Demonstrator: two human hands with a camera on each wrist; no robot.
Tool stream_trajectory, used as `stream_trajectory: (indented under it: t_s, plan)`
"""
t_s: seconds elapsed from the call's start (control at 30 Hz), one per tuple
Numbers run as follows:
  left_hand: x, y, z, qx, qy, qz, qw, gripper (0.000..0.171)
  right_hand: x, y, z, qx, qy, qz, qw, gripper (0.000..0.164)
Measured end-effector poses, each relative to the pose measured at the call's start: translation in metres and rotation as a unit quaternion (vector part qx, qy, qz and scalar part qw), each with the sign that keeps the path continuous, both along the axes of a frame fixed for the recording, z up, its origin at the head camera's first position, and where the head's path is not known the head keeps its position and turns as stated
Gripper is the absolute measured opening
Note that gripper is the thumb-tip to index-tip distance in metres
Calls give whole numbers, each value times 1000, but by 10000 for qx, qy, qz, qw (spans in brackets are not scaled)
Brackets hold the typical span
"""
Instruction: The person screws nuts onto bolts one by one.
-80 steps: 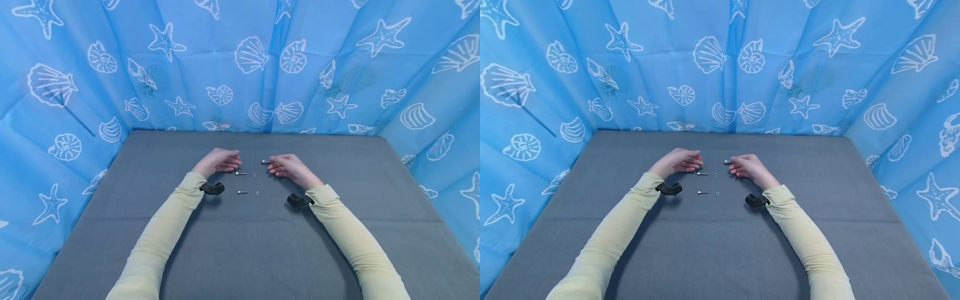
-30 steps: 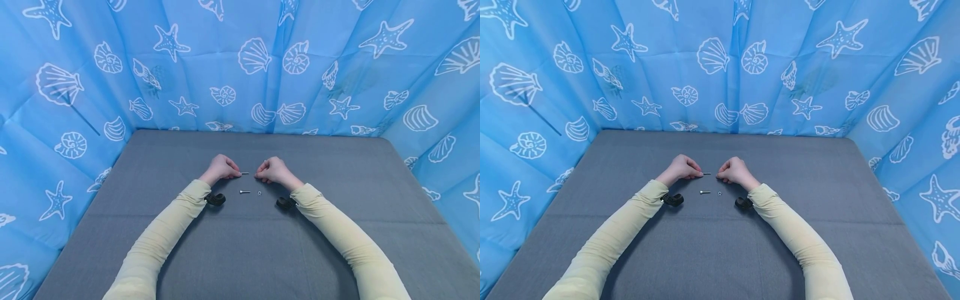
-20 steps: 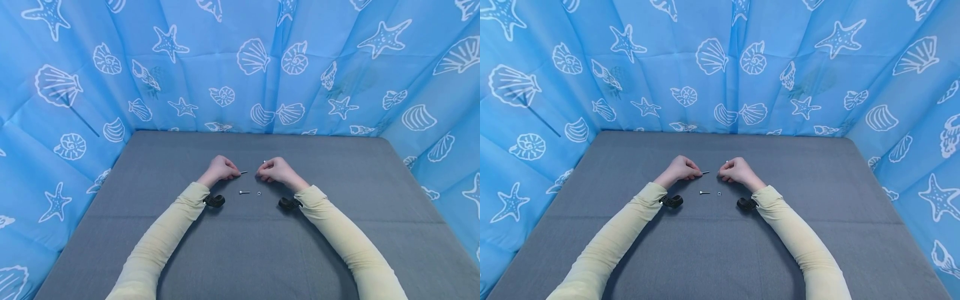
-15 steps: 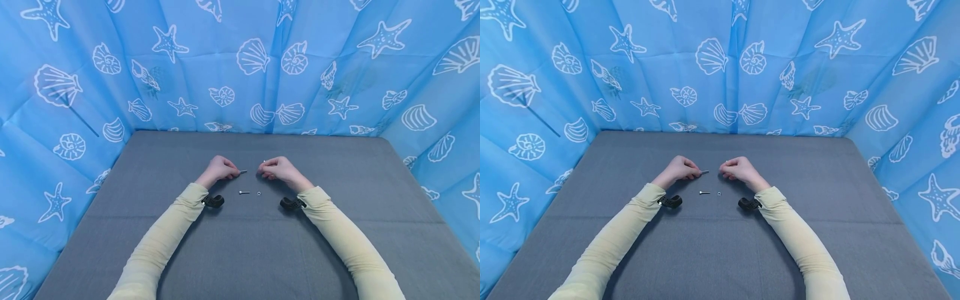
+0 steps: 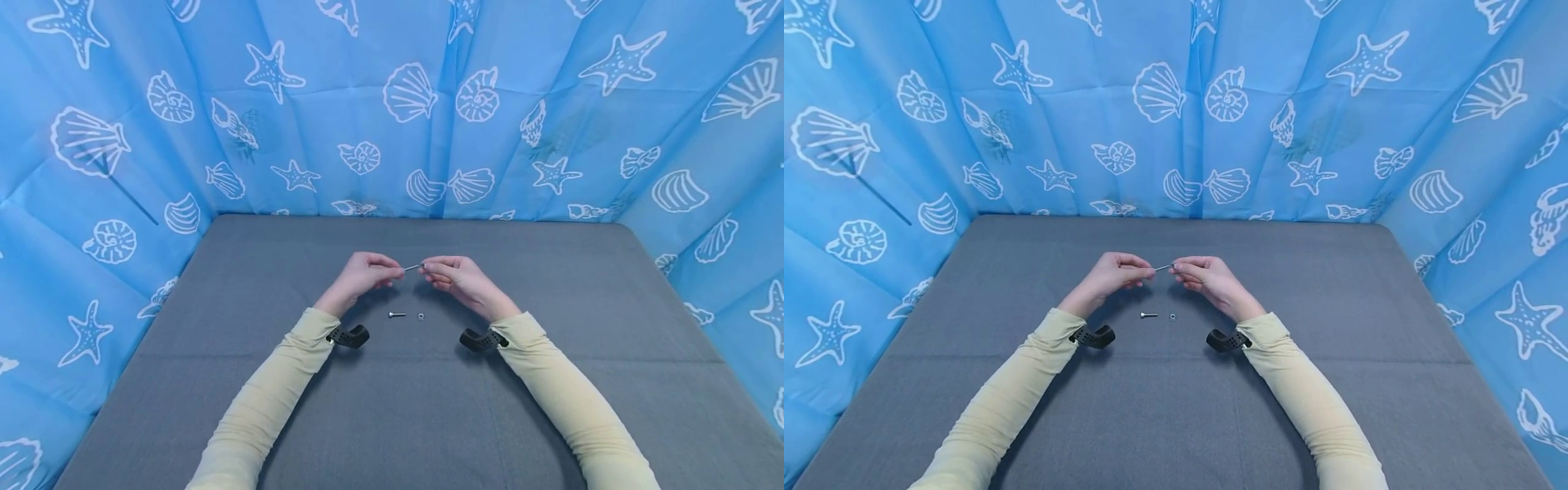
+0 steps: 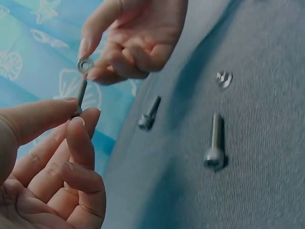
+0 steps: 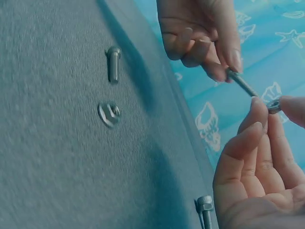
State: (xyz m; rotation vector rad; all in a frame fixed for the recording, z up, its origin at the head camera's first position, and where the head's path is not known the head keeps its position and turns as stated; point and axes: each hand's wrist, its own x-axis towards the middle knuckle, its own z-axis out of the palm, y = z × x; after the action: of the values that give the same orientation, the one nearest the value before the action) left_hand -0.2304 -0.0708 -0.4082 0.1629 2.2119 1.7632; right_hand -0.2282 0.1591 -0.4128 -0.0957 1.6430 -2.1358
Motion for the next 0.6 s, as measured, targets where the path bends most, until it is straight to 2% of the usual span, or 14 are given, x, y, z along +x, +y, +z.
stream_trajectory:
  t_s: [0.23,0.43,0.6]
  plan:
    - [9,7,7,456,55,58,9989,24,6,0,4,-301,-90,-119,9994,13]
    - [14,12,11,499,115,212,9985,22,10,2,3,-707,-171,-156,9972,11]
    - [16,14,10,533,109,329,9980,21,11,2,0,-789,-128,-111,9967,10]
